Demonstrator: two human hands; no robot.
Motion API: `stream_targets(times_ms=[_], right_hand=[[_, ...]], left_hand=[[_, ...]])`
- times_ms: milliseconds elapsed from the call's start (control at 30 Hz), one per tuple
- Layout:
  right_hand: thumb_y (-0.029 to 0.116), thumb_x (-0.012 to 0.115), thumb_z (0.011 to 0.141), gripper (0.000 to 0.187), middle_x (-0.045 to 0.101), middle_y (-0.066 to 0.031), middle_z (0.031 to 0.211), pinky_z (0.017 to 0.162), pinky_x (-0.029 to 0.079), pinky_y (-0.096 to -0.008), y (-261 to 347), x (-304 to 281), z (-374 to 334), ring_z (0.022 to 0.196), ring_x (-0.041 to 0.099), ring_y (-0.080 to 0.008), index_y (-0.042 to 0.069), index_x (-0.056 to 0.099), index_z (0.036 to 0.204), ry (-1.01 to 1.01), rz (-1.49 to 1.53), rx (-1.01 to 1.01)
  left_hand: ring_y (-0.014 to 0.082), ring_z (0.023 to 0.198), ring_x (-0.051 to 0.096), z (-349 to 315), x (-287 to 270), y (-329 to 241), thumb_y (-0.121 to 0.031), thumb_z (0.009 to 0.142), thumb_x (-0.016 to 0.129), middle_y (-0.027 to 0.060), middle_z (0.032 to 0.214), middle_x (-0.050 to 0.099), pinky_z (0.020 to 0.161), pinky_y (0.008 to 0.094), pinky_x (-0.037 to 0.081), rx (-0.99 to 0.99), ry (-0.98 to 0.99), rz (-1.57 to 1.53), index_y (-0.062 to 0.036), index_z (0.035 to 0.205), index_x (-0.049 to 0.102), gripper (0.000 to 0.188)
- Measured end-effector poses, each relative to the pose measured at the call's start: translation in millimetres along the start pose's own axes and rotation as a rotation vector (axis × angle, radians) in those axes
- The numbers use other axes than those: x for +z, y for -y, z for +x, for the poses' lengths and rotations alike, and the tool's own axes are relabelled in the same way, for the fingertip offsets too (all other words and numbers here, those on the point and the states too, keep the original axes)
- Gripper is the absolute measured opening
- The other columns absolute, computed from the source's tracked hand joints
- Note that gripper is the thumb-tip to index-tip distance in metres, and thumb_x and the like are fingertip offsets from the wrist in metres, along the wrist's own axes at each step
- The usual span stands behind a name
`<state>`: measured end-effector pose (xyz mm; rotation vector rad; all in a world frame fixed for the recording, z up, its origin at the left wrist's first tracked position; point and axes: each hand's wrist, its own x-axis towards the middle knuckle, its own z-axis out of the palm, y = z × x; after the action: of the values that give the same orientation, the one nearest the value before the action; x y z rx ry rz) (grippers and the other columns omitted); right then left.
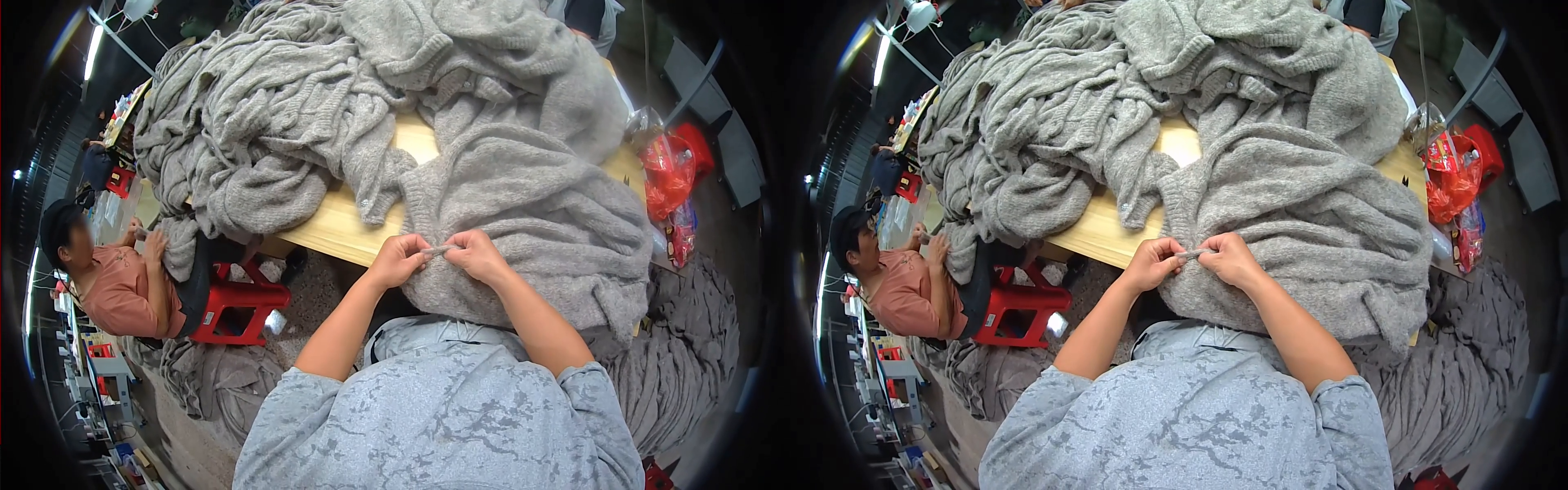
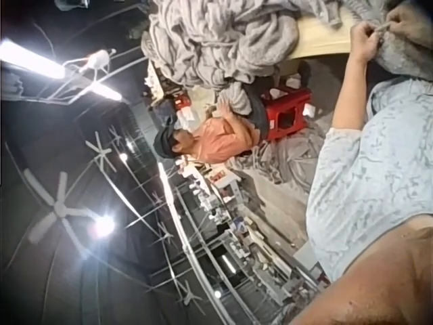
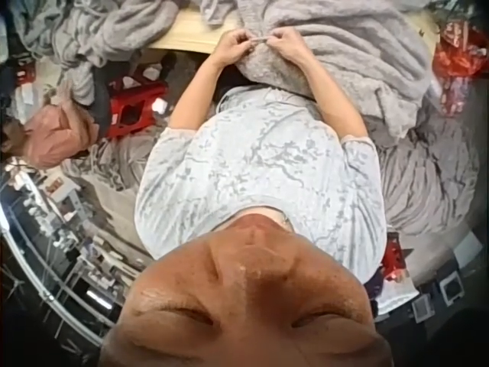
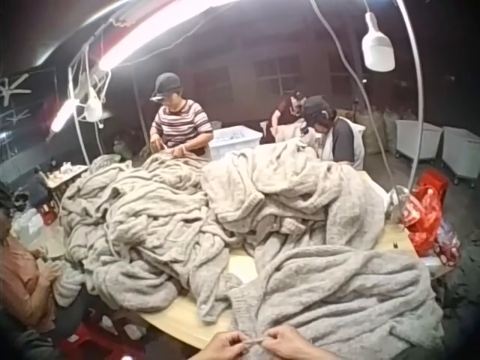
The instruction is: Inspecting a knitted garment for quality and arranging it on a work table in a factory setting.
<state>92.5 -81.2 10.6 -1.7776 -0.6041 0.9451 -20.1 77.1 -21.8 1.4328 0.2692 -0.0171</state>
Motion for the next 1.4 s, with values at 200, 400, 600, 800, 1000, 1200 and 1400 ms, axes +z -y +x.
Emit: stream_targets(times_ms=[200, 400, 600, 800, 1000, 1200, 1400], right_hand=[[0.01, 0.06, 0.07, 0.017, 0.059, -0.0067, 0.062, 0.056, 0.043, -0.0277, 2, 3, -2, 0.058, 0.053, -0.0117, 0.0, 0.066, 0.081, -0.094, -0.163, -0.091], [0.013, 0.062, 0.067, 0.019, 0.062, -0.0137, 0.064, 0.06, 0.047, -0.0312, 6, 6, -6, 0.06, 0.06, -0.0186, 0.0, 0.067, 0.08, -0.19, -0.279, -0.206], [0.014, 0.063, 0.066, 0.02, 0.062, -0.0168, 0.066, 0.06, 0.048, -0.0337, 14, 2, -6, 0.06, 0.061, -0.0264, 0.0, 0.066, 0.08, -0.135, -0.183, -0.024], [0.015, 0.063, 0.066, 0.02, 0.063, -0.0165, 0.068, 0.061, 0.048, -0.035, 1, 10, -8, 0.063, 0.062, -0.0284, 0.0, 0.066, 0.079, -0.297, -0.327, -0.27], [0.015, 0.063, 0.065, 0.02, 0.063, -0.0169, 0.069, 0.062, 0.048, -0.035, 5, 11, -11, 0.064, 0.062, -0.0289, 0.001, 0.067, 0.077, -0.305, -0.332, -0.284], [0.013, 0.064, 0.064, 0.017, 0.061, -0.0131, 0.06, 0.054, 0.045, -0.0315, 8, 3, -5, 0.055, 0.057, -0.0196, 0.0, 0.066, 0.074, -0.153, -0.206, -0.077], [0.009, 0.062, 0.065, 0.009, 0.055, -0.0027, 0.055, 0.048, 0.038, -0.0269, 10, -5, 1, 0.052, 0.048, -0.008, 0.0, 0.063, 0.067, 0.006, -0.114, -0.003]], left_hand=[[0.0047, 0.061, 0.054, 1, 4, -2, 0.0, 0.075, 0.063, -0.001, 0.069, 0.059, 0.055, 0.0206, 0.044, 0.002, -0.058, 0.071, -0.0009, 0.08, 0.059, 0.006], [0.0042, 0.062, 0.053, 2, 14, 3, 0.001, 0.073, 0.065, -0.0008, 0.071, 0.06, 0.055, 0.0202, 0.043, 0.008, -0.172, 0.007, -0.0016, 0.079, 0.059, 0.009], [0.0029, 0.065, 0.053, 0, 20, 6, 0.004, 0.074, 0.062, -0.0015, 0.076, 0.058, 0.058, 0.0181, 0.044, 0.028, -0.234, 0.099, -0.0019, 0.086, 0.056, 0.015], [0.0048, 0.065, 0.054, 4, 14, -9, 0.002, 0.073, 0.063, 0.0, 0.074, 0.058, 0.059, 0.0198, 0.045, -0.017, -0.102, 0.124, -0.0014, 0.088, 0.055, 0.017], [0.0047, 0.066, 0.055, 2, 12, -4, 0.007, 0.071, 0.061, -0.0003, 0.075, 0.059, 0.059, 0.0198, 0.046, -0.07, -0.134, 0.042, -0.001, 0.082, 0.057, 0.015], [0.0044, 0.066, 0.055, -1, 19, 1, 0.007, 0.07, 0.061, -0.0004, 0.074, 0.06, 0.058, 0.019, 0.044, 0.027, -0.154, 0.157, -0.0006, 0.079, 0.059, 0.012], [0.0041, 0.064, 0.054, -2, 15, 5, 0.005, 0.071, 0.061, -0.0015, 0.072, 0.059, 0.057, 0.019, 0.043, 0.033, -0.134, 0.14, -0.0017, 0.078, 0.057, 0.01]])
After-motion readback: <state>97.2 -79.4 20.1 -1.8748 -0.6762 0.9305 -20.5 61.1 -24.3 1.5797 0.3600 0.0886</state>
